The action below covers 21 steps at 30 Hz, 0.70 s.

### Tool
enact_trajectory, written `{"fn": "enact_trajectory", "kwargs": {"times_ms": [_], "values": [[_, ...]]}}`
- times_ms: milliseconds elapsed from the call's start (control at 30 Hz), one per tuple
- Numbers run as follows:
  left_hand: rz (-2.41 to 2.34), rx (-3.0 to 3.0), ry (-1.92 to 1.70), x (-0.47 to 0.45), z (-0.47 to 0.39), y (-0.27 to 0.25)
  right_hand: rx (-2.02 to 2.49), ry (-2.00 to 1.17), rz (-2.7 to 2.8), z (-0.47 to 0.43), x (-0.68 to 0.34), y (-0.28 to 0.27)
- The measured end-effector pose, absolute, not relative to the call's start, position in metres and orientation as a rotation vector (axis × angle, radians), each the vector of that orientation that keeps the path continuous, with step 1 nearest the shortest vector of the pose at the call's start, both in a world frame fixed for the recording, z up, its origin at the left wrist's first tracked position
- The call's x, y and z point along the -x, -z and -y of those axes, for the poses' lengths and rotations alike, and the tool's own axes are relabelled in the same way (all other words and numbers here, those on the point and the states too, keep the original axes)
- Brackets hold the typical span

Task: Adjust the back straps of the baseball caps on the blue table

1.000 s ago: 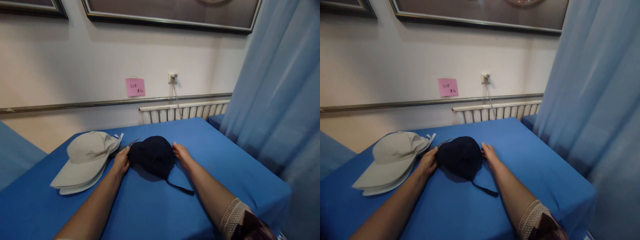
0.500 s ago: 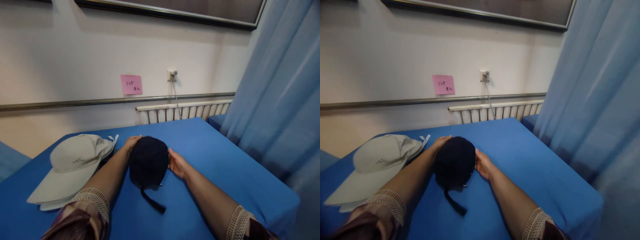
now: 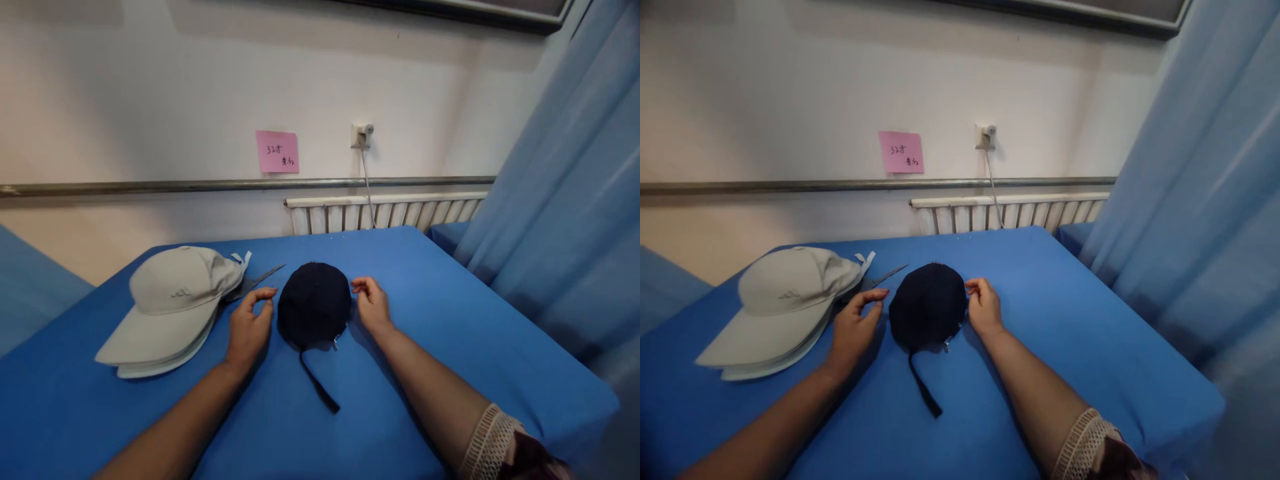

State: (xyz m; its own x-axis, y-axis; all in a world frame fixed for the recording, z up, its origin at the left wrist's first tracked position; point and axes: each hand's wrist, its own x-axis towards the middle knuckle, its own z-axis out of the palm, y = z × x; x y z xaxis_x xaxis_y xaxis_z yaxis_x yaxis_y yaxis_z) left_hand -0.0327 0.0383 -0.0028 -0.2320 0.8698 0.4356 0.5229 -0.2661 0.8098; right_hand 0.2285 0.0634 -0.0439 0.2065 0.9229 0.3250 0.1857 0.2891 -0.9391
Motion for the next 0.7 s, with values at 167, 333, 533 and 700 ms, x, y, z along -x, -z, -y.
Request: {"fn": "enact_trajectory", "kwargs": {"times_ms": [167,333,533,700], "values": [[-1.175,-2.310,-0.998,0.013,0.032,0.000,0.831,-0.930,1.764,-0.021,-0.226,0.020],[-0.909,-2.529,-0.532,0.003,0.042,-0.004,0.940,-1.228,1.840,-0.022,-0.228,0.026],[-0.804,-2.571,-0.401,0.004,0.035,-0.004,1.095,-1.207,1.907,-0.037,-0.237,0.040],[-0.796,-2.563,-0.378,0.004,0.036,-0.004,1.161,-1.010,2.176,-0.029,-0.227,0.036]]}}
